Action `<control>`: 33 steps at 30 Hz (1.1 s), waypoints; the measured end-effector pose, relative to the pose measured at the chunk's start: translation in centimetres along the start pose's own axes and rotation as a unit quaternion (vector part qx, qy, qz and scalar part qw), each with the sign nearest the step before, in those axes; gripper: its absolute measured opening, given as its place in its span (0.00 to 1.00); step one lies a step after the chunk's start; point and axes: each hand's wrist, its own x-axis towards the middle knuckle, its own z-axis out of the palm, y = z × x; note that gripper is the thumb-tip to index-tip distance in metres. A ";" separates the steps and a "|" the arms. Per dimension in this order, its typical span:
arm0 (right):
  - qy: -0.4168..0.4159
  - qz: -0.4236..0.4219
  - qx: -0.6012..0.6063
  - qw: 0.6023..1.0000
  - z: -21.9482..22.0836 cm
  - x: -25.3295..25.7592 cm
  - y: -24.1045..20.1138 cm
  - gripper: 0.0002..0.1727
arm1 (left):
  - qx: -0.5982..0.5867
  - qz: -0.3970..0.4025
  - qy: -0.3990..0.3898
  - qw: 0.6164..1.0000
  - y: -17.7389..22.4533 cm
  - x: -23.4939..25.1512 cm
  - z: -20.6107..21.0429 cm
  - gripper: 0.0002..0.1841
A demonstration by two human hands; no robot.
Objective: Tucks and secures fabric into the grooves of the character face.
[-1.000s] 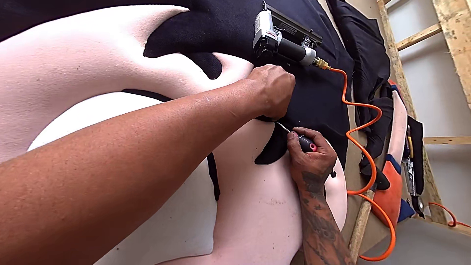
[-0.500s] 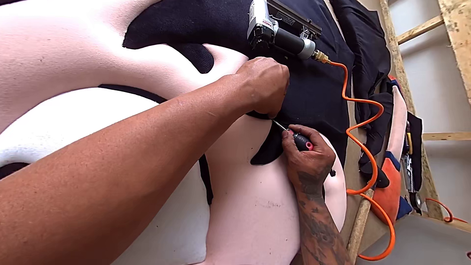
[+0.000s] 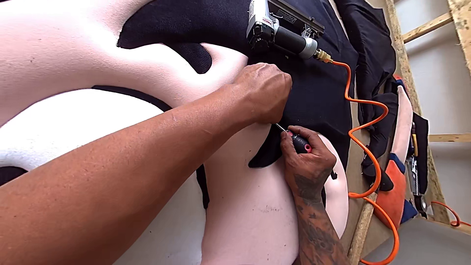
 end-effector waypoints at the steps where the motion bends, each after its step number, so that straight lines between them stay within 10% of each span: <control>1: 0.001 -0.001 0.000 1.000 0.0 0.0 0.0 0.09 | -0.001 -0.003 -0.002 1.000 0.1 0.0 0.0 0.09; 33: 0.017 0.024 0.006 1.000 -0.2 0.1 -0.1 0.09 | -0.001 -0.085 -0.021 0.996 1.2 1.2 -0.6 0.10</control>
